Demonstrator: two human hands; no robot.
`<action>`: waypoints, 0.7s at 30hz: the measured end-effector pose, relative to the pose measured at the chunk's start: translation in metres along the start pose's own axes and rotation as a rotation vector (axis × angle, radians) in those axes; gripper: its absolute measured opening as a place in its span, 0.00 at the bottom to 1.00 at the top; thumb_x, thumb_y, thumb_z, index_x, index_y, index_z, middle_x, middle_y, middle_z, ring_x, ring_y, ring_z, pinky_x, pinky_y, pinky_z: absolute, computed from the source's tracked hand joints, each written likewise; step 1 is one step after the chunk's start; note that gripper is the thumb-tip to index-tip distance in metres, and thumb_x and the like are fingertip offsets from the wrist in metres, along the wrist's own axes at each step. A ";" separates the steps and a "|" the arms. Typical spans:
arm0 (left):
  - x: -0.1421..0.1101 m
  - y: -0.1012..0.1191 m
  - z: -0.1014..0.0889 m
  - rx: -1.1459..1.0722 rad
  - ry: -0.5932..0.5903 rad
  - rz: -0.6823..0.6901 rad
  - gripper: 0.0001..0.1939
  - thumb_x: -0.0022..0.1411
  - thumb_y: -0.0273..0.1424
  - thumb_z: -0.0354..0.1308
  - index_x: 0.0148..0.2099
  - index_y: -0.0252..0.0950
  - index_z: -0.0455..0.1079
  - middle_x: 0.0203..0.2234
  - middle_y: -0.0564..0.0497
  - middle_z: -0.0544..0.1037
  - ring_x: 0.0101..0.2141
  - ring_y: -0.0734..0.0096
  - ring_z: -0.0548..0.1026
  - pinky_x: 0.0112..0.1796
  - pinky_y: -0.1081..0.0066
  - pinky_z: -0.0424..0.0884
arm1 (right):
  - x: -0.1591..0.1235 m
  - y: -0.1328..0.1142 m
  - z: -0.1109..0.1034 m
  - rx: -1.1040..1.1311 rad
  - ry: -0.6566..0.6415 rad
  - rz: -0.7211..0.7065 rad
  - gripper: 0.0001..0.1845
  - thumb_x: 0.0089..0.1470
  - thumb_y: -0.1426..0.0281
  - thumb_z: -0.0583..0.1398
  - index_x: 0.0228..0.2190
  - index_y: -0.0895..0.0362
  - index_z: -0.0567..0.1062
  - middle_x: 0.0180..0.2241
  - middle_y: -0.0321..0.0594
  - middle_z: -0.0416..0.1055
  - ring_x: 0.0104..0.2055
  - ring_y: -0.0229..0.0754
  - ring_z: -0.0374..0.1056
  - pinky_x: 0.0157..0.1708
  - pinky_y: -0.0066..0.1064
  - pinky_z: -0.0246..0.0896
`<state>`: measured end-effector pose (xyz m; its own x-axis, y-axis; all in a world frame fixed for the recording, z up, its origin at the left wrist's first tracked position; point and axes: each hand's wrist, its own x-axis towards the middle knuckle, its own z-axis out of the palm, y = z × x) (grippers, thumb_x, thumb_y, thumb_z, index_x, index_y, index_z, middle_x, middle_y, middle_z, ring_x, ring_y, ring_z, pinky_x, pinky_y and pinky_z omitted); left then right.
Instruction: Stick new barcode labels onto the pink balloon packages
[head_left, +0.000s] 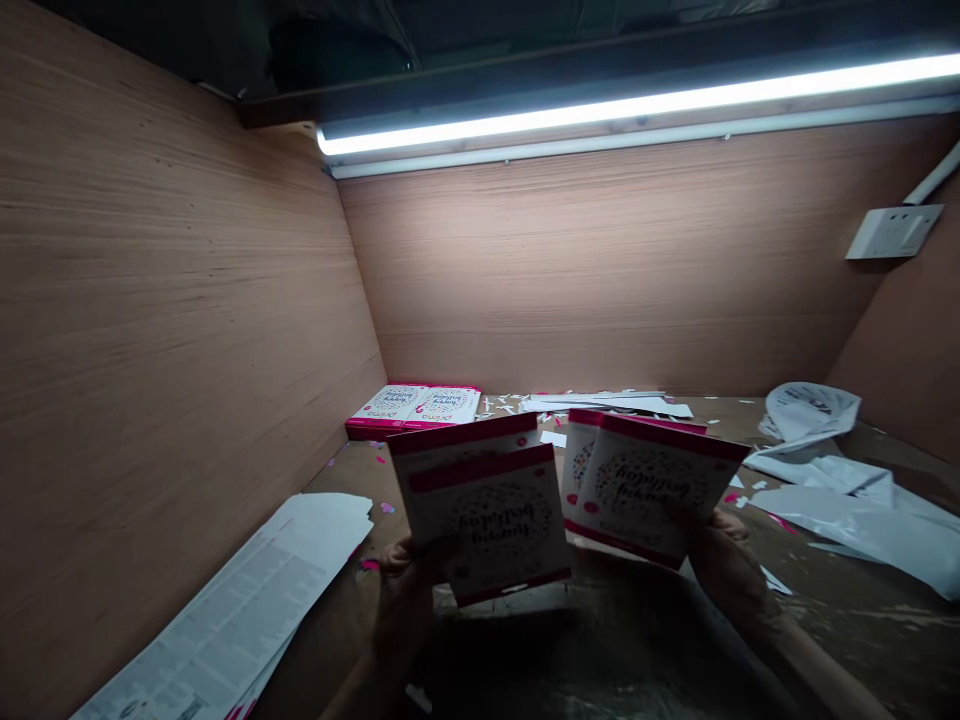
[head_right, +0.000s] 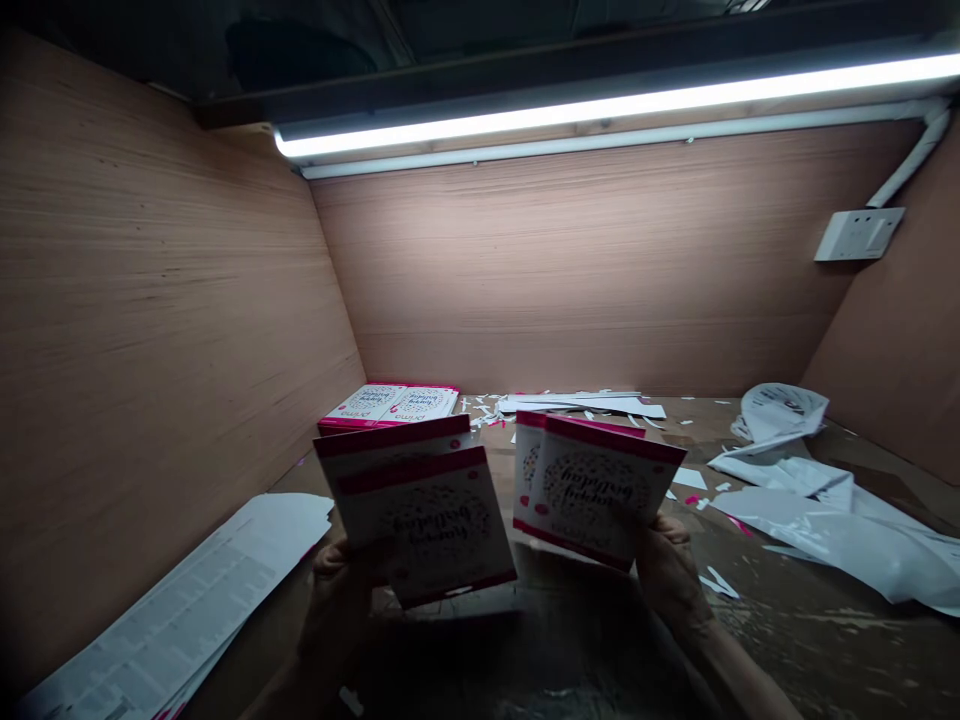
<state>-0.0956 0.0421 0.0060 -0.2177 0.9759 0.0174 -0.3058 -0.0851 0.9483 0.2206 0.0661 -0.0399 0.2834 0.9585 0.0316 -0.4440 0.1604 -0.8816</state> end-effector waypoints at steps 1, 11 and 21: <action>0.000 0.002 0.000 0.008 0.015 0.005 0.10 0.40 0.25 0.65 0.31 0.32 0.76 0.23 0.49 0.78 0.24 0.65 0.74 0.26 0.70 0.71 | 0.002 -0.001 0.001 0.009 0.022 -0.022 0.14 0.32 0.66 0.69 0.27 0.52 0.77 0.30 0.39 0.76 0.30 0.47 0.70 0.31 0.37 0.69; -0.006 -0.035 0.067 -0.112 -0.276 0.027 0.07 0.42 0.21 0.61 0.28 0.33 0.75 0.22 0.53 0.77 0.26 0.71 0.71 0.30 0.73 0.69 | -0.038 -0.001 0.036 -0.236 -0.205 -0.093 0.30 0.47 0.43 0.51 0.19 0.56 0.71 0.18 0.40 0.67 0.19 0.39 0.60 0.20 0.30 0.60; -0.018 -0.050 0.071 -0.162 -0.301 0.016 0.32 0.39 0.26 0.65 0.48 0.40 0.56 0.35 0.49 0.75 0.35 0.61 0.73 0.33 0.68 0.70 | -0.050 0.001 0.024 -0.505 -0.257 -0.070 0.19 0.32 0.61 0.65 0.30 0.58 0.75 0.29 0.42 0.73 0.33 0.52 0.67 0.29 0.35 0.66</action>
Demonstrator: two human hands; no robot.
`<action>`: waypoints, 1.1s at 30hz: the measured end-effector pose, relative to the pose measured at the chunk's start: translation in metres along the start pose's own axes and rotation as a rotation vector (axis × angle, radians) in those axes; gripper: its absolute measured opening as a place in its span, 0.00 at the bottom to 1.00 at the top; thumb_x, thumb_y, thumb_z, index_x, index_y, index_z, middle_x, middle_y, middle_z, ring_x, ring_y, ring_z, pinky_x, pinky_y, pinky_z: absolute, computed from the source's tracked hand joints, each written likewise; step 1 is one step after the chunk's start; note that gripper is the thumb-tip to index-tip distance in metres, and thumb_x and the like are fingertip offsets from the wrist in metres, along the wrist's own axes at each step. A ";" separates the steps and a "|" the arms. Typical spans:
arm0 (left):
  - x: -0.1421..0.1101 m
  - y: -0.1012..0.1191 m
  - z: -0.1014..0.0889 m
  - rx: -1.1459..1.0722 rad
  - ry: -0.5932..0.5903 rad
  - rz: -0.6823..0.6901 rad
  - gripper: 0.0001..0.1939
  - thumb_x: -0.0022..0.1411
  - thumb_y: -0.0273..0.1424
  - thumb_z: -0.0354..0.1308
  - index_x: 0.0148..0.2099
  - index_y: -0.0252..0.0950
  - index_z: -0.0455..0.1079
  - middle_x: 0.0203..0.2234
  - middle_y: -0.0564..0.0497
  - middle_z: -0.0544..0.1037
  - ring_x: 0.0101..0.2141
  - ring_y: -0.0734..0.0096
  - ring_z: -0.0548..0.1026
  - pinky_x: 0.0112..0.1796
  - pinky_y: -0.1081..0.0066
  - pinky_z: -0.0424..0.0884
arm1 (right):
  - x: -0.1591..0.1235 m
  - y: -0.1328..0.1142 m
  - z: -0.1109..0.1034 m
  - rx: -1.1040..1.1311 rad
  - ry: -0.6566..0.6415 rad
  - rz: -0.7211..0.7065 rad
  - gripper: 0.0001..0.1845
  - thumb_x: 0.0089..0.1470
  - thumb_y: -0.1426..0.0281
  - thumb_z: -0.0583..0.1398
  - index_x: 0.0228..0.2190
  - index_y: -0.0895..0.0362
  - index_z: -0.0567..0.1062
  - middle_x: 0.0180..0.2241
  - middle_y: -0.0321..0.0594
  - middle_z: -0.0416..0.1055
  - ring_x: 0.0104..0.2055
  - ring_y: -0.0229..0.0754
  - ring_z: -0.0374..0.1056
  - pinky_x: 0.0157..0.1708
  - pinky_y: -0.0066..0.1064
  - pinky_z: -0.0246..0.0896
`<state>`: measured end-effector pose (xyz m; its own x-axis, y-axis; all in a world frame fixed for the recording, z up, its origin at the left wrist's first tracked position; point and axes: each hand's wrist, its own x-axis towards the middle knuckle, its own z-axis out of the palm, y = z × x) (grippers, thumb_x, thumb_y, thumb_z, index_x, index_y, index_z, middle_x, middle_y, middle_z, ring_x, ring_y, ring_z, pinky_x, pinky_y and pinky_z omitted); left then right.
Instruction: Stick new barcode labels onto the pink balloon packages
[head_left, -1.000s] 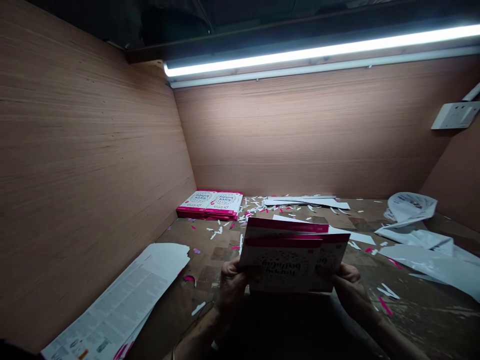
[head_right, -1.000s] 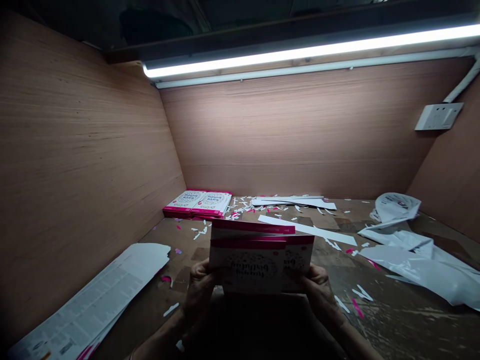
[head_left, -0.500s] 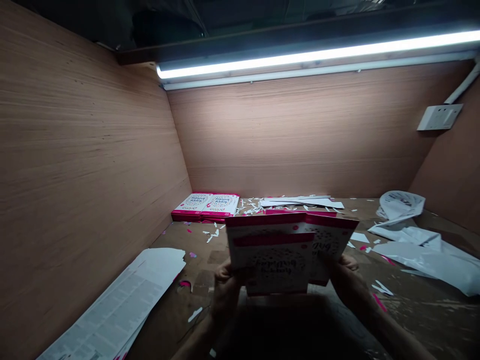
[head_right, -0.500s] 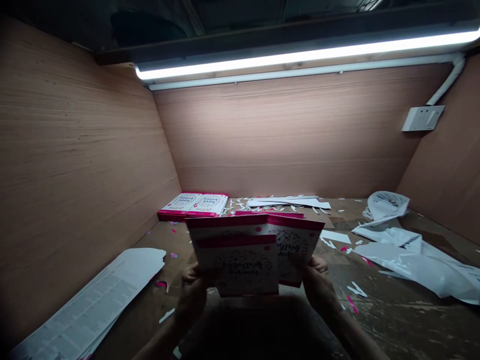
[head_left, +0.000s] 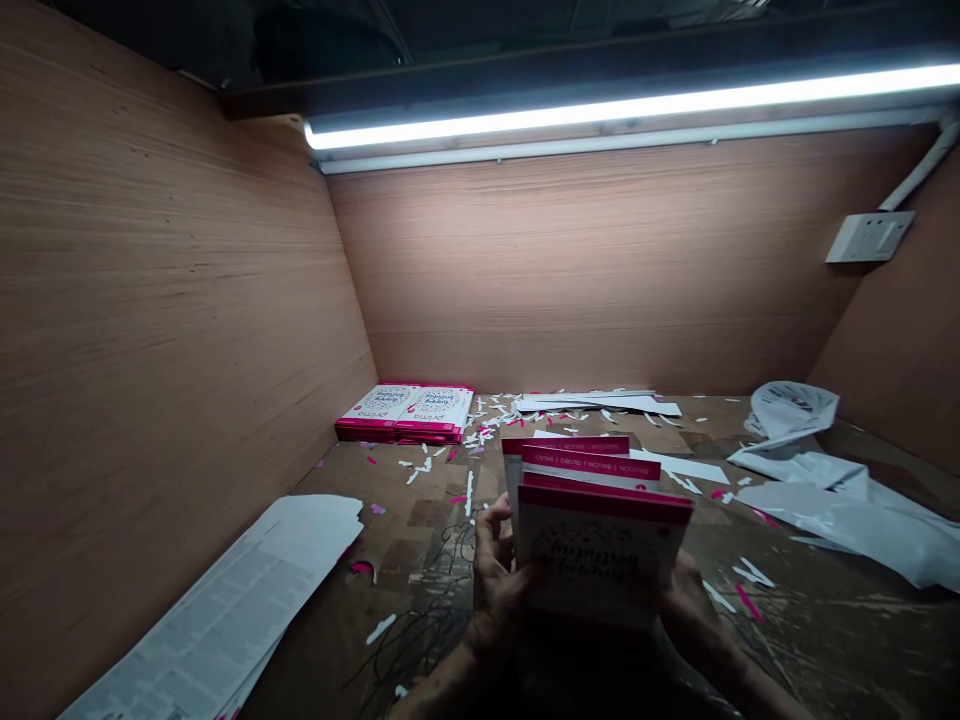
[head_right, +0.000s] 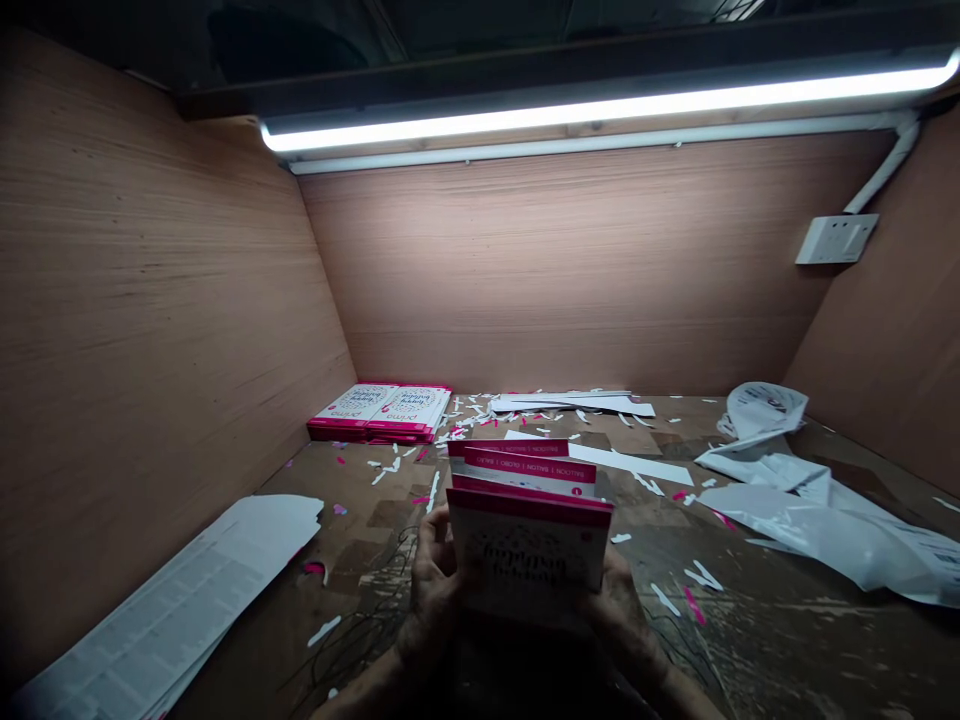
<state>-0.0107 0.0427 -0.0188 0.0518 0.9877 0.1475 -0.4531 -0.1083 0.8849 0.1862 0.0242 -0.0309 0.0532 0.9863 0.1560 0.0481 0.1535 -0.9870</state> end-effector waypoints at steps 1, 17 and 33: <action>0.000 0.000 0.001 0.005 0.005 -0.004 0.37 0.37 0.25 0.66 0.50 0.40 0.54 0.37 0.48 0.74 0.38 0.59 0.73 0.36 0.66 0.70 | -0.001 -0.001 0.003 0.059 0.008 0.022 0.20 0.32 0.62 0.66 0.31 0.58 0.74 0.30 0.43 0.73 0.33 0.52 0.68 0.29 0.36 0.66; -0.043 0.024 0.009 0.038 -0.046 -0.138 0.29 0.33 0.21 0.68 0.41 0.37 0.63 0.31 0.51 0.75 0.32 0.62 0.73 0.28 0.69 0.71 | -0.040 -0.012 -0.005 -0.135 -0.057 -0.009 0.11 0.32 0.68 0.66 0.26 0.53 0.75 0.26 0.39 0.72 0.28 0.48 0.68 0.24 0.31 0.66; 0.038 0.033 -0.049 -0.304 0.368 -0.275 0.15 0.37 0.22 0.67 0.32 0.25 0.73 0.27 0.39 0.79 0.29 0.52 0.77 0.35 0.55 0.73 | 0.123 -0.037 0.079 -0.178 -0.353 0.236 0.21 0.49 0.52 0.55 0.29 0.59 0.69 0.28 0.40 0.70 0.26 0.38 0.66 0.27 0.30 0.66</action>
<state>-0.0677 0.0825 -0.0053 -0.0853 0.9550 -0.2842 -0.7061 0.1433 0.6935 0.1118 0.1445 0.0219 -0.2588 0.9577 -0.1256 0.2482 -0.0597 -0.9669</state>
